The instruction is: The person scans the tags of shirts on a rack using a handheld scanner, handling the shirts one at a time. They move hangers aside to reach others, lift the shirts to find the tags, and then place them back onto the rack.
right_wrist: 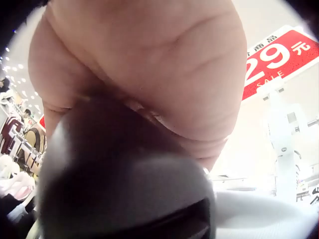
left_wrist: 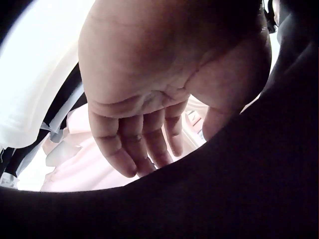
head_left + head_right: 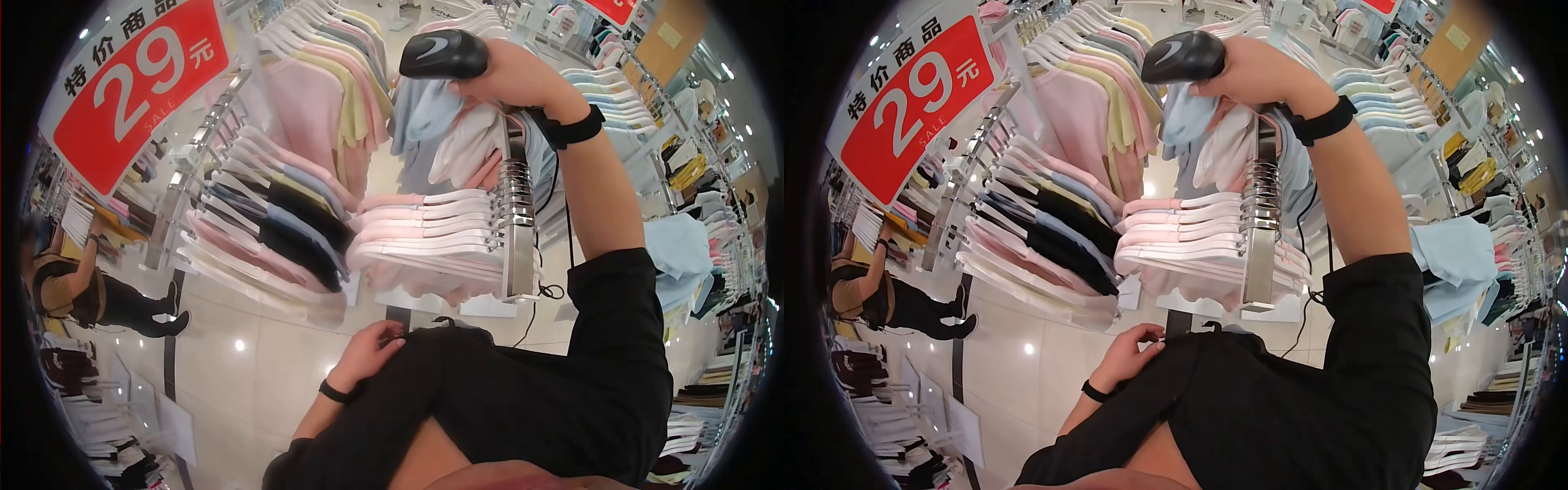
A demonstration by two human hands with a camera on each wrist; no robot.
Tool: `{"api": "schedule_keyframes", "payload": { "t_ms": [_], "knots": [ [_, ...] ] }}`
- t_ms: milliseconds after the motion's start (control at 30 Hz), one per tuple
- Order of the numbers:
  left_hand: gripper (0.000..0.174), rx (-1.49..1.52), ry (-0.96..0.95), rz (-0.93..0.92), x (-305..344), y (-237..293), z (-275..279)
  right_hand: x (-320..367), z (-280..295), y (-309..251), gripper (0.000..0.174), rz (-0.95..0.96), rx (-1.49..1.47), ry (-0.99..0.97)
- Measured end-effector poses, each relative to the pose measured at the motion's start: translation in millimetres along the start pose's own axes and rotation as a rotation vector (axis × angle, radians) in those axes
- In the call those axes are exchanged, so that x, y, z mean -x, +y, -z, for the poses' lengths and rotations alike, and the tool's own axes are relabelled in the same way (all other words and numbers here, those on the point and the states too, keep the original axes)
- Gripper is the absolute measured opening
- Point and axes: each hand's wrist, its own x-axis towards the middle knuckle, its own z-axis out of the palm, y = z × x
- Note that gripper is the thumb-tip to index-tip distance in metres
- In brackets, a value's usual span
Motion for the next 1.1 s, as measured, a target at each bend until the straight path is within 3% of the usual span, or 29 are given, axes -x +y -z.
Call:
{"api": "schedule_keyframes", "payload": {
  "t_ms": [100, 133, 233, 367, 500, 533, 567, 633, 667, 767, 867, 967, 1067, 1100],
  "knots": [
    [0.034, 0.011, -0.007, 0.012, -0.4, -0.2, 1.1, -4.2, 10.6, 7.3, 0.034, 0.002, 0.081, -0.037],
    [0.034, 0.001, -0.008, 0.008, -0.7, -1.6, 1.3, -0.4, 11.3, 10.0, 0.034, 0.015, -0.091, -0.015],
    [0.033, -0.021, -0.02, 0.013, -1.0, -6.8, 1.3, 11.0, 27.8, 10.3, 0.036, -0.08, -0.21, -0.012],
    [0.032, -0.022, -0.035, 0.029, -4.6, -7.8, 1.1, 35.8, 40.0, 14.4, 0.037, -0.071, -0.218, 0.136],
    [0.033, -0.019, -0.054, 0.026, -8.9, -4.1, 0.3, 42.5, 39.9, 42.2, 0.04, -0.182, 0.052, 0.087],
    [0.033, -0.012, -0.061, 0.02, -10.2, -4.8, -0.5, 43.9, 41.1, 43.3, 0.048, -0.299, 0.143, -0.038],
    [0.033, -0.006, -0.069, 0.015, -11.8, -7.1, -1.7, 46.2, 30.0, 58.6, 0.054, -0.084, 0.136, 0.003],
    [0.032, 0.003, -0.082, 0.007, -14.5, -10.7, -3.4, 46.0, 13.8, 61.8, 0.061, -0.062, 0.451, -0.057],
    [0.032, 0.005, -0.088, 0.004, -16.2, -11.9, -3.8, 47.3, 9.1, 40.7, 0.059, -0.188, 0.471, -0.109],
    [0.032, 0.005, -0.09, -0.002, -17.0, -10.8, -5.8, 42.3, 5.8, 31.4, 0.052, -0.256, 0.413, -0.09],
    [0.031, 0.008, -0.093, 0.013, -15.2, -11.0, -8.6, 31.1, -3.9, 45.8, 0.044, -0.193, 0.627, -0.036],
    [0.031, -0.008, -0.085, 0.023, -10.9, -18.0, -10.9, 28.7, -9.5, 59.5, 0.04, -0.051, 0.662, 0.06],
    [0.031, 0.006, -0.075, 0.06, -3.7, -18.7, -12.7, 27.4, 4.6, 50.9, 0.036, -0.103, 0.634, 0.111],
    [0.032, 0.015, -0.074, 0.077, -2.4, -17.6, -12.0, 26.9, 7.7, 49.9, 0.035, -0.038, 0.628, 0.183]
  ]
}}
